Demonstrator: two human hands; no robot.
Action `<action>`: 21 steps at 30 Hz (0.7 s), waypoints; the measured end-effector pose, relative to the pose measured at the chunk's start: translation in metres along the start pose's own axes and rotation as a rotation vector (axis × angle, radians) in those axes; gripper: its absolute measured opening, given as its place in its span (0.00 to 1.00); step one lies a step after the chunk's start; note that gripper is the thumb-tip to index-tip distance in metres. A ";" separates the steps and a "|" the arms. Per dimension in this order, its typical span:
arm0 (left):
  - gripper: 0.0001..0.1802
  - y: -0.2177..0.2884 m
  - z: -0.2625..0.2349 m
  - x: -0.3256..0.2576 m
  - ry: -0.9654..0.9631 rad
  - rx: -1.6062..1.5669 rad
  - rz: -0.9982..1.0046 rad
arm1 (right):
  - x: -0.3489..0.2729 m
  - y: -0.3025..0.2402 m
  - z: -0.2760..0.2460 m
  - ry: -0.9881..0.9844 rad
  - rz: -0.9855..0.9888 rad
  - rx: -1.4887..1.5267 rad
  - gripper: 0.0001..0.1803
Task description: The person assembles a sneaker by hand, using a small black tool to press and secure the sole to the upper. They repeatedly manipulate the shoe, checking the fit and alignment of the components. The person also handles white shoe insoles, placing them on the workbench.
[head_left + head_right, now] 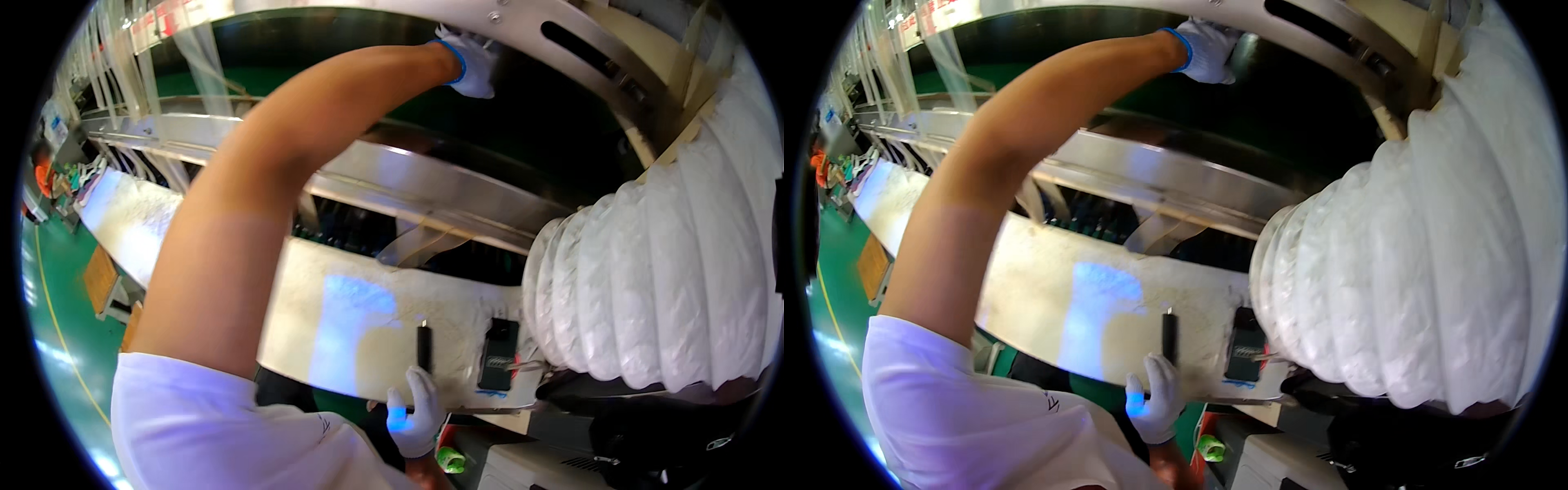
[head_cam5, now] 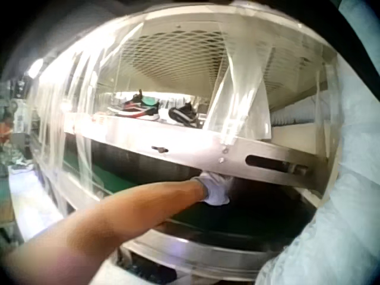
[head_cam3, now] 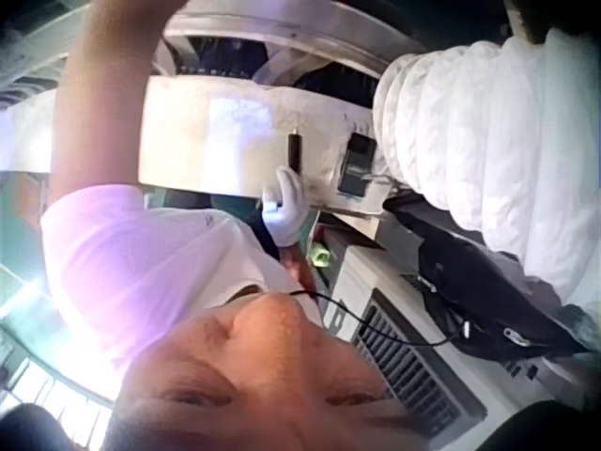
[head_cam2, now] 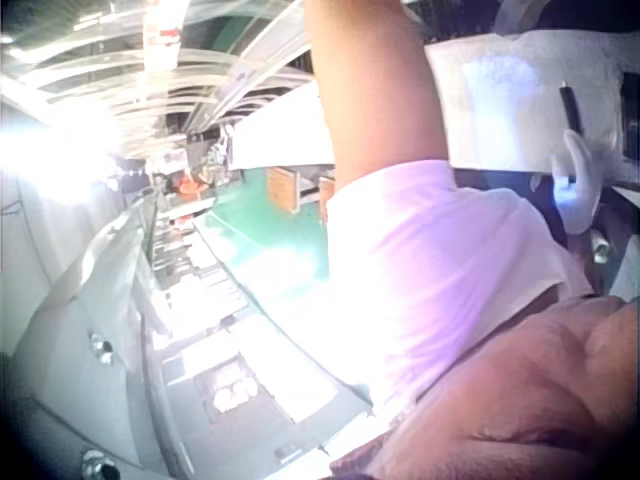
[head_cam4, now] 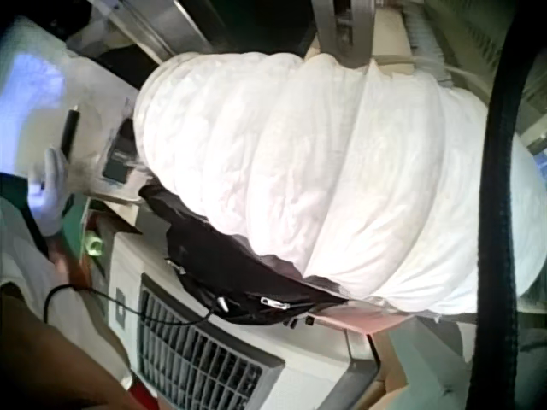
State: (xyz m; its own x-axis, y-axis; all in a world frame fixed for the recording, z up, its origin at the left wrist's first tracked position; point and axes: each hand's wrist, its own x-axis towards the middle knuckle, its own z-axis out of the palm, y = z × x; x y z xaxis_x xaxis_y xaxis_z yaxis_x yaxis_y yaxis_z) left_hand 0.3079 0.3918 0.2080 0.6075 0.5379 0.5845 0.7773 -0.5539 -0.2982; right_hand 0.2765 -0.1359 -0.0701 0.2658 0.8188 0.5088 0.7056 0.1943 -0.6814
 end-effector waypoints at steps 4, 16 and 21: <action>0.32 0.057 -0.095 -0.136 0.145 -0.489 0.358 | -0.015 -0.015 0.005 0.001 0.068 -0.104 0.21; 0.55 0.027 0.129 -0.328 -0.670 -0.403 -0.339 | -0.043 -0.032 -0.001 -0.147 0.178 -0.059 0.22; 0.49 -0.006 0.233 -0.305 -0.927 -0.334 -0.266 | -0.014 -0.039 0.007 -0.061 0.251 -0.152 0.20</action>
State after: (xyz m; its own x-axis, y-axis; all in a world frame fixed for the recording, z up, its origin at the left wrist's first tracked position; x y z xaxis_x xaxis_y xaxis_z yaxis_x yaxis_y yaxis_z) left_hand 0.1563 0.3786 -0.1440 0.4197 0.8711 -0.2551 0.9063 -0.4177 0.0648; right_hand 0.2412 -0.1513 -0.0544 0.4075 0.8629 0.2988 0.7146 -0.0976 -0.6927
